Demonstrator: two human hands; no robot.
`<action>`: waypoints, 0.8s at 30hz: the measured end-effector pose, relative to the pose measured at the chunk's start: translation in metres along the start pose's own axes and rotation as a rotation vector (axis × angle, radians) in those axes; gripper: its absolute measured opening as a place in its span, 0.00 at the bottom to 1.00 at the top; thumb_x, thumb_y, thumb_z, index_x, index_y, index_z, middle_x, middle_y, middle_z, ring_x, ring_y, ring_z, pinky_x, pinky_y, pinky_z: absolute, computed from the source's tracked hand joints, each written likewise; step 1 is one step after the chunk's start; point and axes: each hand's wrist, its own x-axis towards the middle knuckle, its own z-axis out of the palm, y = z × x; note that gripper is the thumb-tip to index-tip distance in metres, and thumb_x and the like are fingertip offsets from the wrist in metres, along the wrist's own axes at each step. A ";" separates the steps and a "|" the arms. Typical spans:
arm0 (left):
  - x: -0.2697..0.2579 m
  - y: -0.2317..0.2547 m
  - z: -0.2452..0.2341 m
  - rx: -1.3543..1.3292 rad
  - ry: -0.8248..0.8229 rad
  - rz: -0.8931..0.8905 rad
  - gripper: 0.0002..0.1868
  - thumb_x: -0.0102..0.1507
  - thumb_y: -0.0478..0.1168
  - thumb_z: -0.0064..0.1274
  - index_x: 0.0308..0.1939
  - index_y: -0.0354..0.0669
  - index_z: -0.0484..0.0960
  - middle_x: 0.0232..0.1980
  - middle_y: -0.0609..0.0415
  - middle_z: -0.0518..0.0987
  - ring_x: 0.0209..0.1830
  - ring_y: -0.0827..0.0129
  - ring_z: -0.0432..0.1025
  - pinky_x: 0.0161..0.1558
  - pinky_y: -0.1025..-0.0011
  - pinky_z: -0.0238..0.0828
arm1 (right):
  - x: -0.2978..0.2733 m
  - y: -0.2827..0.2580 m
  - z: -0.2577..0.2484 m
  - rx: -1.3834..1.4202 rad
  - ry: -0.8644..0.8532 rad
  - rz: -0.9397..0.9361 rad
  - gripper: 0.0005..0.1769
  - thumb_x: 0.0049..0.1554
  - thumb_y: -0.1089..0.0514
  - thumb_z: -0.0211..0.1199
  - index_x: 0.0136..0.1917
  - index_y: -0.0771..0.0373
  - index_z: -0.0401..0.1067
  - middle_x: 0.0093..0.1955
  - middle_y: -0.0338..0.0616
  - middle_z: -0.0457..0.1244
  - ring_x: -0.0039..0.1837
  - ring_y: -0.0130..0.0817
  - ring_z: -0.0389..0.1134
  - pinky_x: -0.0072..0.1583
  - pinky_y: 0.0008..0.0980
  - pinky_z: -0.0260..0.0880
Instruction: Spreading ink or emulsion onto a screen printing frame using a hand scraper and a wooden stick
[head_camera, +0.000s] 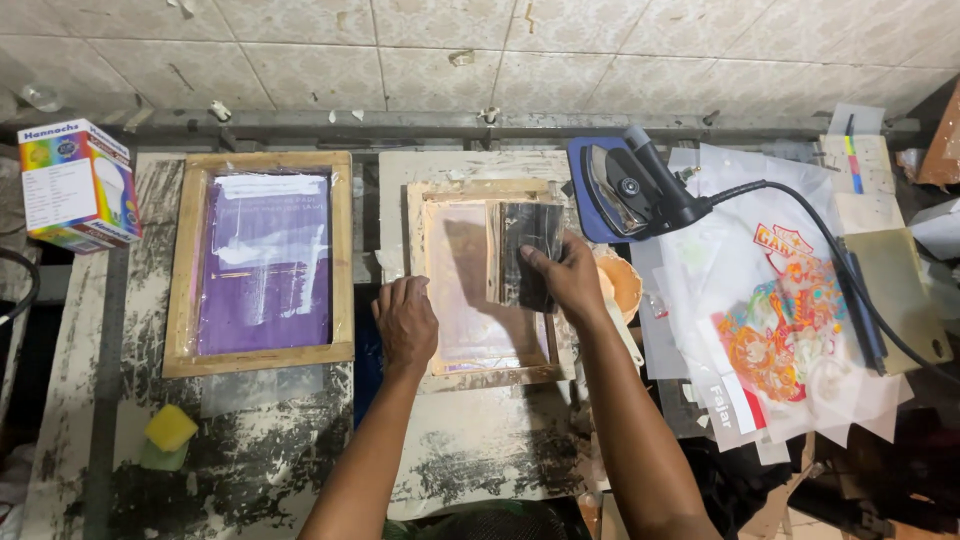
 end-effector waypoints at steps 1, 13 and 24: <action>0.001 0.000 0.000 -0.004 -0.006 0.008 0.08 0.71 0.41 0.40 0.47 0.58 0.76 0.46 0.63 0.75 0.51 0.64 0.70 0.49 0.63 0.65 | -0.004 0.003 0.002 0.002 0.010 0.002 0.14 0.51 0.62 0.76 0.49 0.66 0.76 0.41 0.52 0.71 0.47 0.38 0.71 0.52 0.42 0.74; 0.001 0.003 -0.002 -0.008 0.011 0.019 0.09 0.72 0.38 0.40 0.47 0.55 0.77 0.46 0.61 0.74 0.49 0.62 0.70 0.47 0.63 0.65 | -0.018 -0.008 0.006 -0.023 0.115 0.106 0.15 0.53 0.58 0.74 0.52 0.65 0.76 0.42 0.51 0.70 0.48 0.38 0.71 0.53 0.44 0.74; 0.003 0.002 -0.003 0.090 0.006 0.059 0.08 0.71 0.39 0.39 0.44 0.56 0.76 0.46 0.63 0.74 0.48 0.65 0.69 0.46 0.64 0.63 | 0.103 0.081 0.022 -1.131 -0.261 -0.478 0.15 0.52 0.56 0.66 0.54 0.55 0.76 0.38 0.50 0.71 0.45 0.57 0.75 0.49 0.57 0.76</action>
